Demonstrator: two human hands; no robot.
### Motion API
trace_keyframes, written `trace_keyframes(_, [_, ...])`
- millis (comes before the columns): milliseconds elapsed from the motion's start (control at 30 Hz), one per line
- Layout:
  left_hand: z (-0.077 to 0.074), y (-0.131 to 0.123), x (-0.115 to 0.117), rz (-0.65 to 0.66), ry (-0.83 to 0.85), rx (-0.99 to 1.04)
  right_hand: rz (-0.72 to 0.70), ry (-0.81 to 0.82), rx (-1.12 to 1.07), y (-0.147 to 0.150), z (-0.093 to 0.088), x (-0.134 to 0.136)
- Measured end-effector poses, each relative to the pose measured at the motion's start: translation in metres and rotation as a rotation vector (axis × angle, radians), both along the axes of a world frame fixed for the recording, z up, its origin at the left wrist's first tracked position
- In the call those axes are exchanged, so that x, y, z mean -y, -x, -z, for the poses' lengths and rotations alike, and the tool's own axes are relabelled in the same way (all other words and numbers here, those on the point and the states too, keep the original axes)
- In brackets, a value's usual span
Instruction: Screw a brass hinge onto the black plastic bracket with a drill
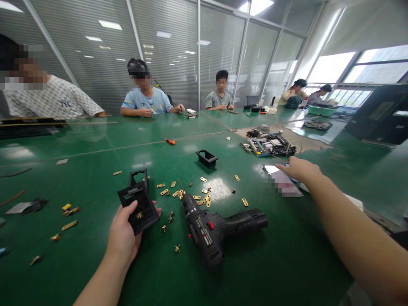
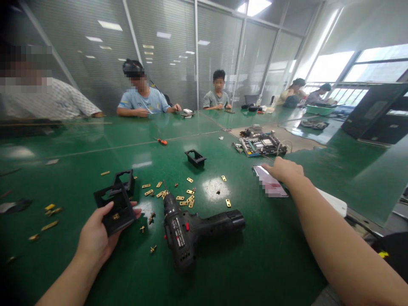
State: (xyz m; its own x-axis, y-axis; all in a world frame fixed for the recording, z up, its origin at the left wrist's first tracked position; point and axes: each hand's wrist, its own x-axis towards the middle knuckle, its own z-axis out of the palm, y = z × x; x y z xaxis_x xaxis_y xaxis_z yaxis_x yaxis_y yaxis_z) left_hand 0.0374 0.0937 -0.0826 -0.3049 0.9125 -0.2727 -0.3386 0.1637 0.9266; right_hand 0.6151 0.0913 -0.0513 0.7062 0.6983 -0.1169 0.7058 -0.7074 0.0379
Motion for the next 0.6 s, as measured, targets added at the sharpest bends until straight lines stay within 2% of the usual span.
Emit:
trace_keyframes(133, [0.001,0.002,0.0,-0.004,0.009,0.007,-0.029,0.097,-0.013,-0.001,0.009,-0.006])
trace_keyframes(300, [0.003,0.003,0.0,0.009,0.007,-0.008,-0.074,0.107,-0.013,-0.007,0.032,-0.017])
trace_keyframes(433, [0.007,0.004,0.0,0.011,-0.005,-0.014,-0.155,0.032,-0.075,-0.016,0.046,-0.028])
trace_keyframes(600, [0.008,0.005,0.0,0.016,-0.009,-0.029,-0.384,-0.145,-0.171,-0.031,0.057,-0.045])
